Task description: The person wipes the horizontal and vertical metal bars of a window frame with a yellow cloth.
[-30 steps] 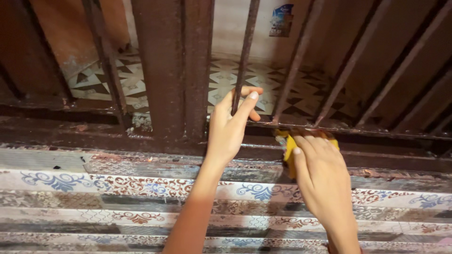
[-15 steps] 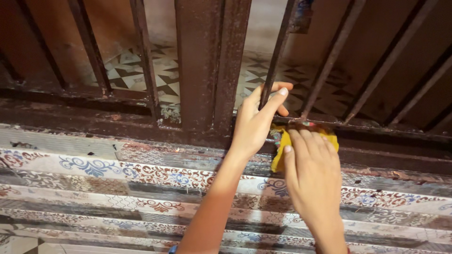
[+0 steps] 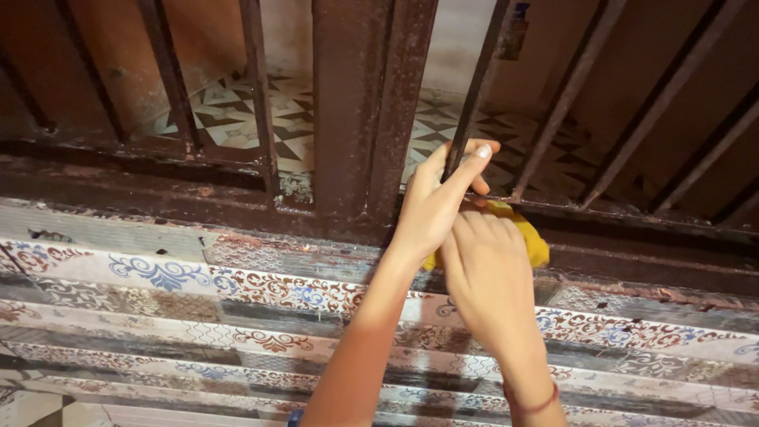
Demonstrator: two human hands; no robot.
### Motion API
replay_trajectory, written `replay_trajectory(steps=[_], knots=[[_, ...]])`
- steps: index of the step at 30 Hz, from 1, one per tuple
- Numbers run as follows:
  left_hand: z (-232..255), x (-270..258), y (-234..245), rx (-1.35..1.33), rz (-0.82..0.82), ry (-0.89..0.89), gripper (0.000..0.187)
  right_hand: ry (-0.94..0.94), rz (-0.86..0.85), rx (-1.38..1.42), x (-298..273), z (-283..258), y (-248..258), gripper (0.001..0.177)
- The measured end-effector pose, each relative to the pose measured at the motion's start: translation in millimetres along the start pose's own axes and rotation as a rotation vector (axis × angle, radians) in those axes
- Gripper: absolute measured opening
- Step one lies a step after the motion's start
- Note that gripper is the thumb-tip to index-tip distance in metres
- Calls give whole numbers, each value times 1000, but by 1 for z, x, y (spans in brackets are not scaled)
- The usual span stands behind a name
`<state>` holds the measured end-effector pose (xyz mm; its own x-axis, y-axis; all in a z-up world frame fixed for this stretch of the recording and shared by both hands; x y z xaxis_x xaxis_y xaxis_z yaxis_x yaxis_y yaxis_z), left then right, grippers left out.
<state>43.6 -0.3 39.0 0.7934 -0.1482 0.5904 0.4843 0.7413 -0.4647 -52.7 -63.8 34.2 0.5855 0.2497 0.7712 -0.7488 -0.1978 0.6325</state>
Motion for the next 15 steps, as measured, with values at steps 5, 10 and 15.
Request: replay_trajectory(steps=[5,10,15], knots=[[1,1,0,-16,-18,-24,32,111,164,-61,-11,-17,17,35],[-5,1,3,24,8,0,33,-45,-455,-23,18,26,-18,40],[4,-2,0,99,22,-70,32,7,-383,-102,12,20,-12,37]])
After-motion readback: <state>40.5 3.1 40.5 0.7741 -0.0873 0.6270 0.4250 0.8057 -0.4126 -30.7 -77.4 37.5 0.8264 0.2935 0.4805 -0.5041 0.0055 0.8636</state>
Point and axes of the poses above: each hand's wrist, its own x-axis towards the middle knuckle, its own y-axis out of the back of the hand, z = x × y, the point moved 6 cm from there along x, towards the middle knuckle, and after that the axes turned 11 degrees about -x, right-handed, at the moved point
